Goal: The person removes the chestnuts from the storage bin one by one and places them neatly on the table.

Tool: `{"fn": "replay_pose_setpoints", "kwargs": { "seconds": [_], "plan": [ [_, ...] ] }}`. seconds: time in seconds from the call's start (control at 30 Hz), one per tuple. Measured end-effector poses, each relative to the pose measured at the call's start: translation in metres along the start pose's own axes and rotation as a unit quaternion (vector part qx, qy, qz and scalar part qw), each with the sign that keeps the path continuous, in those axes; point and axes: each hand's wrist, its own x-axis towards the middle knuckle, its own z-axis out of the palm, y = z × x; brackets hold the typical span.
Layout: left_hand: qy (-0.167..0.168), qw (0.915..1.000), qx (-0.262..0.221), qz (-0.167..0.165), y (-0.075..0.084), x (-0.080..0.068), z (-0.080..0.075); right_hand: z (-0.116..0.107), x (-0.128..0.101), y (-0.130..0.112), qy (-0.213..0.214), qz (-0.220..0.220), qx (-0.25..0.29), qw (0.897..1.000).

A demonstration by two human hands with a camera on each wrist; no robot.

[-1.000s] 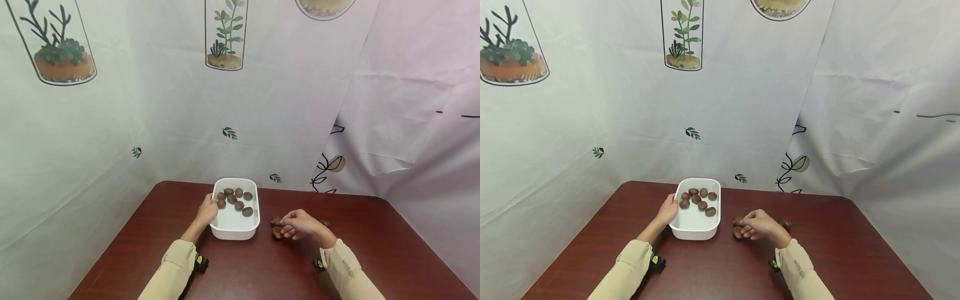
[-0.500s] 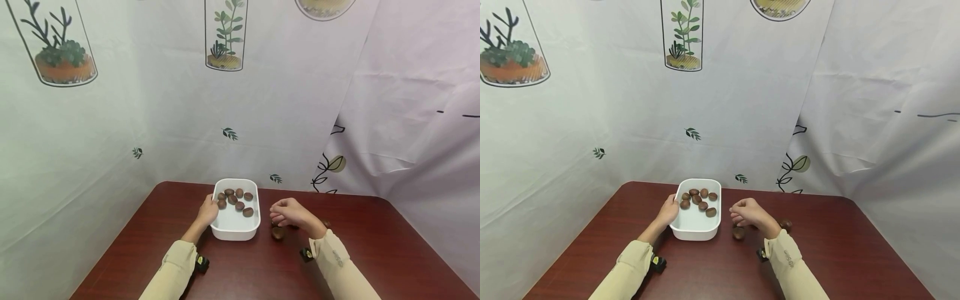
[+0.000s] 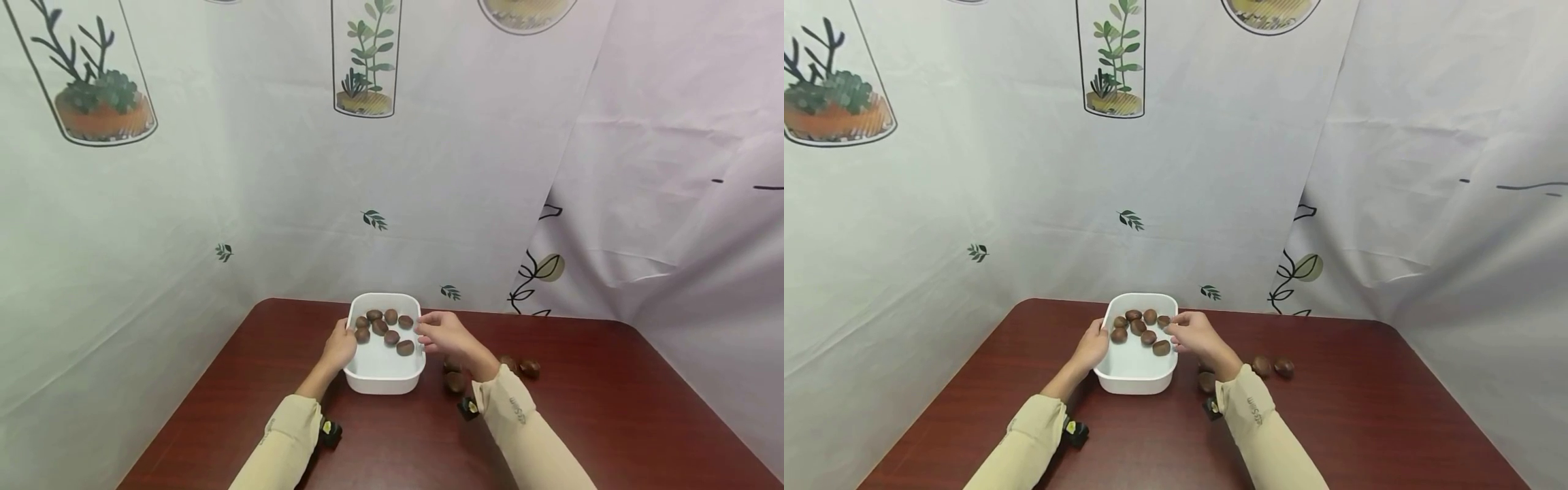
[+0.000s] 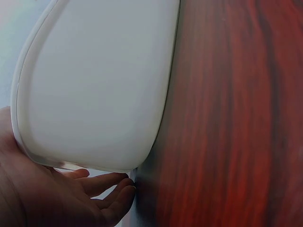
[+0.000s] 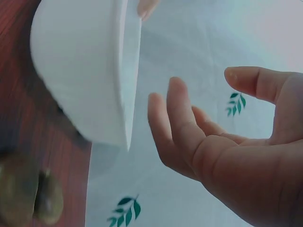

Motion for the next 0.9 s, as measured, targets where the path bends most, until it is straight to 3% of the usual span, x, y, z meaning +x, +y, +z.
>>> {"fn": "replay_pose_setpoints", "kwargs": {
  "seconds": [0.4, 0.9],
  "plan": [
    [0.001, 1.0000, -0.004, 0.003, 0.001, 0.000, 0.000, 0.034, 0.010, -0.008, -0.038, 0.022, 0.061, 0.997],
    [0.001, 1.0000, -0.005, 0.003, -0.001, 0.000, 0.000, 0.048, 0.015, -0.002, -0.039, 0.053, 0.051, 0.996]
  ]
}}
